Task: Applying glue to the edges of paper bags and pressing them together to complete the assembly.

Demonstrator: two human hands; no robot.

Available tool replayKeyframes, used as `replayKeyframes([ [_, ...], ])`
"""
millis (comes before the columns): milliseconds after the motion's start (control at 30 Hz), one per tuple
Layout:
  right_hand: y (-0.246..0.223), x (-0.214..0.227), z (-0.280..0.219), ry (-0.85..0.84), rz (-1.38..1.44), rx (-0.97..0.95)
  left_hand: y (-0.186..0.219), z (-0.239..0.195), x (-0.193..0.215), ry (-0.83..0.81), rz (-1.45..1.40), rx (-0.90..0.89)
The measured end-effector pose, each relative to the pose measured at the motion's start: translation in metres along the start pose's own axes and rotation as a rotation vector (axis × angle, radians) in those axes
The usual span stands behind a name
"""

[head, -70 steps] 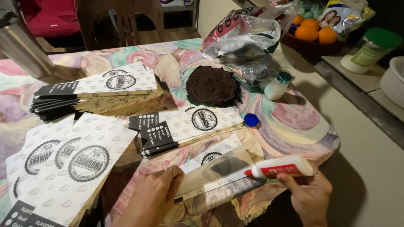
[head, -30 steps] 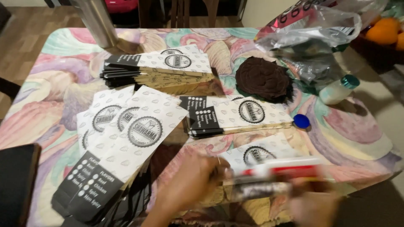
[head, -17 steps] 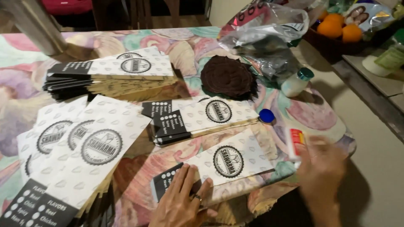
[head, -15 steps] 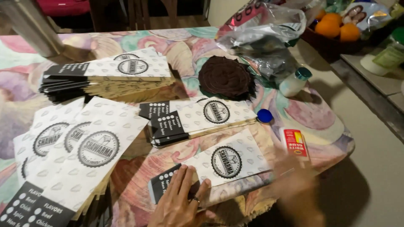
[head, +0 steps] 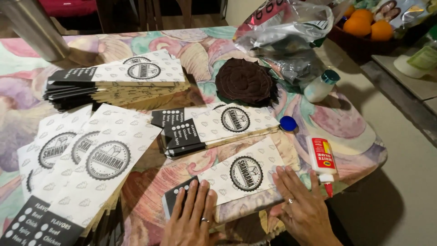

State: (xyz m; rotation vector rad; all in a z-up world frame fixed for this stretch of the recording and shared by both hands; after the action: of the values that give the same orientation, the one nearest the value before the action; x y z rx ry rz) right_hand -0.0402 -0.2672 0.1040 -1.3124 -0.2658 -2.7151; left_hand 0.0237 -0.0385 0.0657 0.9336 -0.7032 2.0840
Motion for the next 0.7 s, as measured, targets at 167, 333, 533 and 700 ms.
replayKeyframes([
  [167, 0.006, 0.002, -0.005, 0.081, 0.096, 0.052, -0.001, -0.001, 0.000, 0.040, -0.179, 0.091],
  [333, -0.003, 0.046, 0.000, 0.183, 0.332, 0.078, -0.011, 0.021, 0.042, 0.209, -0.266, 0.172],
  [533, -0.011, 0.101, 0.039, 0.302, 0.487, -0.175, -0.025, 0.026, 0.080, 0.357, -0.263, 0.114],
  [700, -0.011, 0.109, 0.066, 0.185, 0.629, -0.037, -0.030, 0.024, 0.092, 0.302, -0.412, 0.123],
])
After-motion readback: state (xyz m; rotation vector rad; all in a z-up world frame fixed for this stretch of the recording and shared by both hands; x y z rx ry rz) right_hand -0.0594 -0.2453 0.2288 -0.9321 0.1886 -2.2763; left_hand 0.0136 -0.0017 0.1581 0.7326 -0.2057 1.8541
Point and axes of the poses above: each hand's wrist, its own z-axis towards the middle knuckle, its own x-axis out of the back of the hand, y = z × x, the point moved 7 cm from there along z, towards the middle knuckle, and after that the axes turned 8 degrees about y, right-handed, at the moved point
